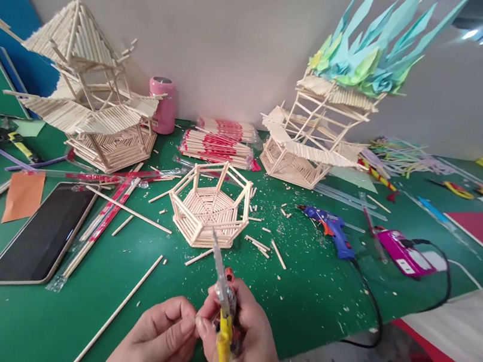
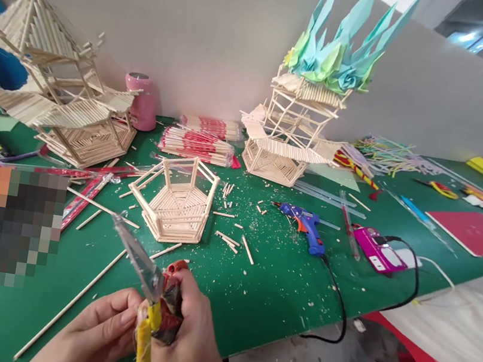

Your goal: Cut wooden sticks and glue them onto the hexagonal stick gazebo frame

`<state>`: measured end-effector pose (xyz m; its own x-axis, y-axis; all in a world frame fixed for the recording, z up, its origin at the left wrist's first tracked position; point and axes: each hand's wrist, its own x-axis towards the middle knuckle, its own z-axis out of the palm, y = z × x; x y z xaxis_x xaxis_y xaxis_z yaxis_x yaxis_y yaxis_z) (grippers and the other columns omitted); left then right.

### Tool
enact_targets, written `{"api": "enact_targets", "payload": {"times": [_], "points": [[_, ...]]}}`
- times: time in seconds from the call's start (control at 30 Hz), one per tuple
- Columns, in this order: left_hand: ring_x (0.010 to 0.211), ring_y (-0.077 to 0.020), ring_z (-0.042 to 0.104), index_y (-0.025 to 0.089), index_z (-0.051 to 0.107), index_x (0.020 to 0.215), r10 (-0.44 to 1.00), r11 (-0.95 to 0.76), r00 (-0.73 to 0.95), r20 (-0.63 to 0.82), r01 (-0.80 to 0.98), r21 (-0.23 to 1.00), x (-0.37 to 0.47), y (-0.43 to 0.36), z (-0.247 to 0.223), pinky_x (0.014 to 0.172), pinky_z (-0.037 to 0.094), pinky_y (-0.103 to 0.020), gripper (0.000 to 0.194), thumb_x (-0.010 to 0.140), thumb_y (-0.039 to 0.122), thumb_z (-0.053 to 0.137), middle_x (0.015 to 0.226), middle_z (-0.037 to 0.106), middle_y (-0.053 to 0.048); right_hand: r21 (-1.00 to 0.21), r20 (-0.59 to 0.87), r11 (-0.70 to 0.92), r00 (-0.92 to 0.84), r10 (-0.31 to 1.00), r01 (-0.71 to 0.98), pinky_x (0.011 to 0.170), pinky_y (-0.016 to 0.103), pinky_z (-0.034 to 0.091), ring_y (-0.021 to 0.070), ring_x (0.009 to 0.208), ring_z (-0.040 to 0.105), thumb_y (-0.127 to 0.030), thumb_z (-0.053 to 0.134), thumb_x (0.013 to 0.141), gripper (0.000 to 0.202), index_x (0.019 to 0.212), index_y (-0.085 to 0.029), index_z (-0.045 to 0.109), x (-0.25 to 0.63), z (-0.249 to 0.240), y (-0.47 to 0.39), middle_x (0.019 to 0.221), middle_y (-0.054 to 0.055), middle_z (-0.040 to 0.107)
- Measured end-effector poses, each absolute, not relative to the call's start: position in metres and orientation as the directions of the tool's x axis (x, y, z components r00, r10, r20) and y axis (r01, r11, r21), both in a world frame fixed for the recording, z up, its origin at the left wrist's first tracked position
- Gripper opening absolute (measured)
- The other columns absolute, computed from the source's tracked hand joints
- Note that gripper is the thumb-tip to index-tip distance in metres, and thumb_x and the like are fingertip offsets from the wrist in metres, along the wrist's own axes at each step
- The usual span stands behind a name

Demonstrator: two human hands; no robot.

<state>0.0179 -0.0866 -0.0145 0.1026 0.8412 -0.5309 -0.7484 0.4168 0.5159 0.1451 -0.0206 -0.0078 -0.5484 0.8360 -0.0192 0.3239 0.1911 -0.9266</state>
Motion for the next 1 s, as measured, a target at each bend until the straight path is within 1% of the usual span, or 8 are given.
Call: {"api": "enact_targets", "payload": {"times": [0.17, 0.3, 0.47, 0.57, 0.63, 0.77, 0.87, 1.0], "points": [[0.058, -0.0075, 0.041, 0.015, 0.061, 0.068, 0.850, 0.372, 0.032, -0.526, -0.743, 0.556, 0.023, -0.085, -0.013, 0.057, 0.031, -0.019, 0.028, 0.065, 0.039, 0.075, 0.061, 0.049, 0.002, -0.931, 0.016, 0.172, -0.435, 0.900, 0.321, 0.053, 0.023, 0.046, 0.0124, 0.053, 0.053, -0.029, 0.058, 0.072, 0.019, 0.076, -0.022, 0.040, 0.142, -0.012, -0.027, 0.063, -0.003, 0.052], [0.054, -0.0064, 0.037, 0.016, 0.062, 0.069, 0.845, 0.333, -0.025, -0.534, -0.757, 0.562, 0.027, -0.085, -0.012, 0.055, 0.030, -0.019, 0.028, 0.065, 0.040, 0.075, 0.058, 0.043, 0.005, -0.926, 0.033, 0.167, -0.370, 0.928, 0.337, 0.050, 0.023, 0.044, 0.0112, 0.050, 0.048, -0.035, 0.055, 0.075, 0.019, 0.079, -0.022, 0.042, 0.140, -0.013, -0.031, 0.062, -0.003, 0.052], [0.052, -0.0064, 0.035, 0.016, 0.061, 0.067, 0.852, 0.330, -0.052, -0.521, -0.719, 0.612, 0.028, -0.085, -0.013, 0.055, 0.031, -0.020, 0.029, 0.065, 0.042, 0.075, 0.056, 0.041, 0.005, -0.948, 0.027, 0.141, -0.372, 0.928, 0.285, 0.049, 0.022, 0.042, 0.0108, 0.050, 0.046, -0.036, 0.054, 0.075, 0.020, 0.081, -0.022, 0.042, 0.137, -0.014, -0.031, 0.060, -0.004, 0.050], [0.055, -0.0078, 0.038, 0.016, 0.061, 0.065, 0.863, 0.326, -0.043, -0.504, -0.715, 0.618, 0.025, -0.082, -0.009, 0.056, 0.031, -0.020, 0.030, 0.064, 0.042, 0.075, 0.055, 0.042, 0.004, -0.958, -0.019, 0.096, -0.391, 0.920, 0.272, 0.047, 0.021, 0.041, 0.0102, 0.050, 0.045, -0.035, 0.057, 0.072, 0.021, 0.078, -0.022, 0.041, 0.139, -0.008, -0.026, 0.060, -0.005, 0.047], [0.056, -0.0077, 0.038, 0.016, 0.062, 0.065, 0.868, 0.308, -0.048, -0.495, -0.730, 0.611, 0.021, -0.078, -0.004, 0.056, 0.031, -0.020, 0.028, 0.064, 0.039, 0.076, 0.058, 0.047, 0.003, -0.953, -0.081, 0.053, -0.419, 0.904, 0.298, 0.047, 0.020, 0.040, 0.0094, 0.050, 0.043, -0.032, 0.059, 0.071, 0.021, 0.076, -0.022, 0.041, 0.143, 0.001, -0.019, 0.061, -0.006, 0.044], [0.053, -0.0062, 0.037, 0.015, 0.063, 0.068, 0.892, 0.191, -0.137, -0.432, -0.751, 0.632, 0.011, -0.067, 0.014, 0.053, 0.030, -0.020, 0.021, 0.067, 0.033, 0.075, 0.062, 0.051, 0.002, -0.933, -0.169, 0.021, -0.491, 0.854, 0.359, 0.046, 0.018, 0.041, 0.0076, 0.049, 0.041, -0.028, 0.062, 0.070, 0.023, 0.083, -0.022, 0.043, 0.158, 0.023, -0.005, 0.062, -0.008, 0.039], [0.053, -0.0064, 0.038, 0.016, 0.063, 0.069, 0.912, 0.112, -0.179, -0.368, -0.756, 0.645, 0.007, -0.061, 0.023, 0.052, 0.031, -0.019, 0.017, 0.070, 0.031, 0.072, 0.062, 0.050, 0.003, -0.886, -0.116, 0.144, -0.511, 0.852, 0.441, 0.049, 0.020, 0.047, 0.0100, 0.053, 0.050, -0.026, 0.062, 0.069, 0.024, 0.083, -0.022, 0.043, 0.173, 0.032, 0.001, 0.065, -0.005, 0.047], [0.055, -0.0069, 0.040, 0.017, 0.063, 0.070, 0.928, 0.078, -0.177, -0.329, -0.770, 0.634, 0.007, -0.057, 0.022, 0.053, 0.034, -0.018, 0.014, 0.074, 0.029, 0.068, 0.060, 0.048, 0.003, -0.716, -0.116, 0.337, -0.581, 0.806, 0.611, 0.053, 0.025, 0.053, 0.0159, 0.060, 0.058, -0.026, 0.062, 0.068, 0.029, 0.087, -0.022, 0.041, 0.191, 0.030, 0.001, 0.073, 0.001, 0.056]]}}
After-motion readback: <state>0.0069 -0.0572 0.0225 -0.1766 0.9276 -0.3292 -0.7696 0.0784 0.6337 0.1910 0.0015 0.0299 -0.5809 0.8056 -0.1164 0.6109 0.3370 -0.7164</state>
